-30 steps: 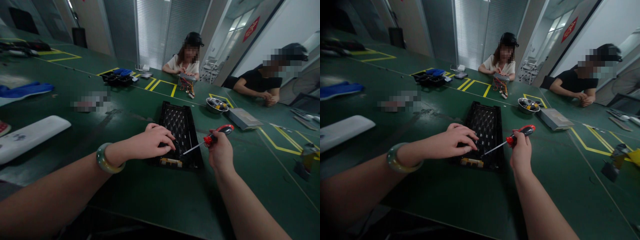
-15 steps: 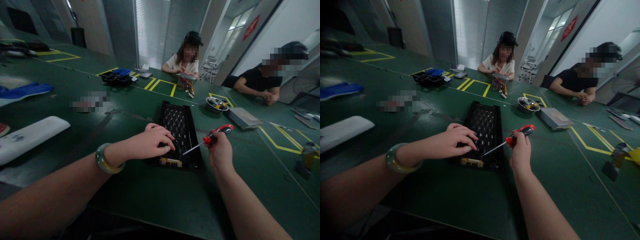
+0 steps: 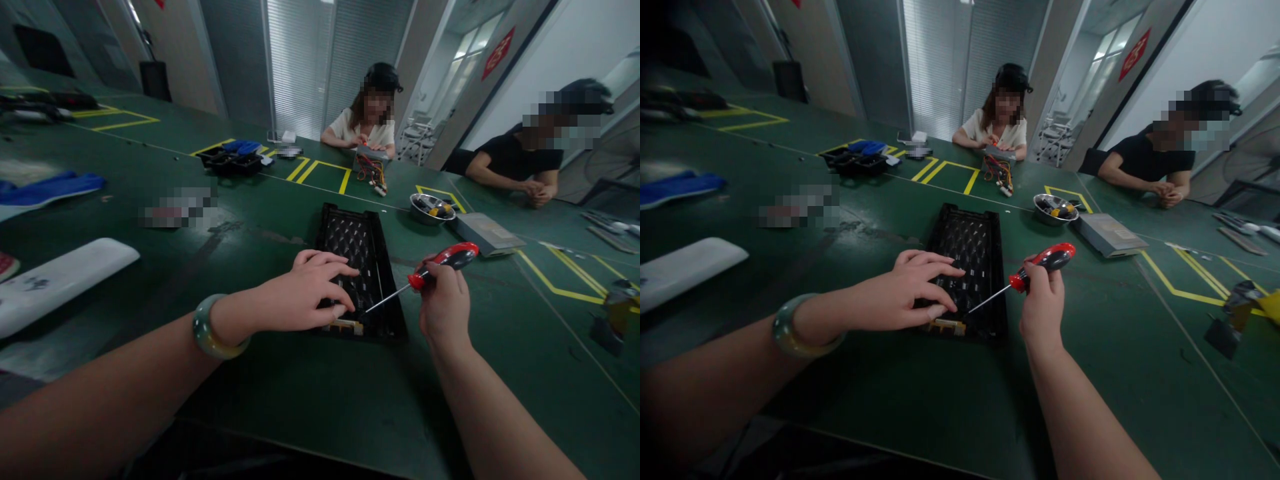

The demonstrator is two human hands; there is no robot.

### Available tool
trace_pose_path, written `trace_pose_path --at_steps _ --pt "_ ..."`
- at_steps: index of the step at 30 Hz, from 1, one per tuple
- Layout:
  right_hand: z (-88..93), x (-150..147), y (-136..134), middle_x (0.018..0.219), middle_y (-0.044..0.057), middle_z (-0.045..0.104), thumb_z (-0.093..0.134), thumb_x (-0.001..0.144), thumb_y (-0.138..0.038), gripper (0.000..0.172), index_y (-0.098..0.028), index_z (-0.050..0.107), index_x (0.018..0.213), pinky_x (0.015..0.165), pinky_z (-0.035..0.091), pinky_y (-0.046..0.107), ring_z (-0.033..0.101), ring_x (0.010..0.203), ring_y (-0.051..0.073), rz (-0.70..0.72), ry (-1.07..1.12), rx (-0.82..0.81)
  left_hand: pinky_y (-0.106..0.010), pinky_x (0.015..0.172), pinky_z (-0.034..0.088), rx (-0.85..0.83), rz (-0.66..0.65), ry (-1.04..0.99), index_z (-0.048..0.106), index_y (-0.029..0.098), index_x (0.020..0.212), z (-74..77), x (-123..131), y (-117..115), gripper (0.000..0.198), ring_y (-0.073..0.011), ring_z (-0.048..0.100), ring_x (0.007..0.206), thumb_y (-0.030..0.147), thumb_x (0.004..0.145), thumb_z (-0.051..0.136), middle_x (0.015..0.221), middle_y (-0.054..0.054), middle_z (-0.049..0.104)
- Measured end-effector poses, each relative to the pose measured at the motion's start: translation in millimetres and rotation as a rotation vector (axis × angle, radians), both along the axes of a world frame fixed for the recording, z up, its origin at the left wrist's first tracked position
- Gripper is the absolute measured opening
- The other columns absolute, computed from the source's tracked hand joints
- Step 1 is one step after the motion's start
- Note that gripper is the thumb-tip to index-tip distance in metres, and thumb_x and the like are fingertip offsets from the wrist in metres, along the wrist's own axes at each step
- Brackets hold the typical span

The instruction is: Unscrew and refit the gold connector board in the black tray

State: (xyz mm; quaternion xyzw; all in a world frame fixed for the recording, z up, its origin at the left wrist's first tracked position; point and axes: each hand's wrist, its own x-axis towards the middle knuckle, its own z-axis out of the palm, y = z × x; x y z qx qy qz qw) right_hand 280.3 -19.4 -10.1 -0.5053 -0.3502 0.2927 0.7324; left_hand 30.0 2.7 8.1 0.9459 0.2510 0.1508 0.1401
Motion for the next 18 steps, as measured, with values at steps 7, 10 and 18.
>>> trace_pose_path --at_steps 7,10,18 --pt "3.5 -2.1 -2.2 0.075 -0.001 0.056 0.067 0.071 -0.028 0.014 -0.019 0.064 0.081 0.054 0.037 0.023 0.049 0.068 0.013 0.010 0.024 0.029 -0.057 0.110 0.016 0.011 0.007 -0.001 0.076 0.037 0.102 -0.4 -0.1 0.5 0.024 -0.0326 0.034 0.139 0.027 0.091 0.057 0.146 0.000 0.051" --pt "4.8 -2.5 -2.6 0.075 -0.001 0.056 0.067 0.070 -0.027 0.014 -0.019 0.064 0.081 0.053 0.037 0.023 0.049 0.067 0.013 0.014 0.049 0.027 -0.057 0.110 0.016 0.006 0.004 0.001 0.076 0.036 0.102 0.2 -0.1 0.5 0.024 -0.0323 0.035 0.139 0.027 0.091 0.057 0.146 0.000 0.051" --pt "1.9 -4.9 -0.8 0.077 -0.002 0.055 0.067 0.068 -0.029 0.015 -0.019 0.063 0.080 0.054 0.038 0.023 0.051 0.068 0.013 0.029 0.067 0.032 -0.057 0.111 0.013 0.010 -0.011 -0.003 0.076 0.037 0.102 -1.5 0.6 1.0 0.024 -0.0318 0.035 0.139 0.026 0.089 0.058 0.147 0.001 0.051"
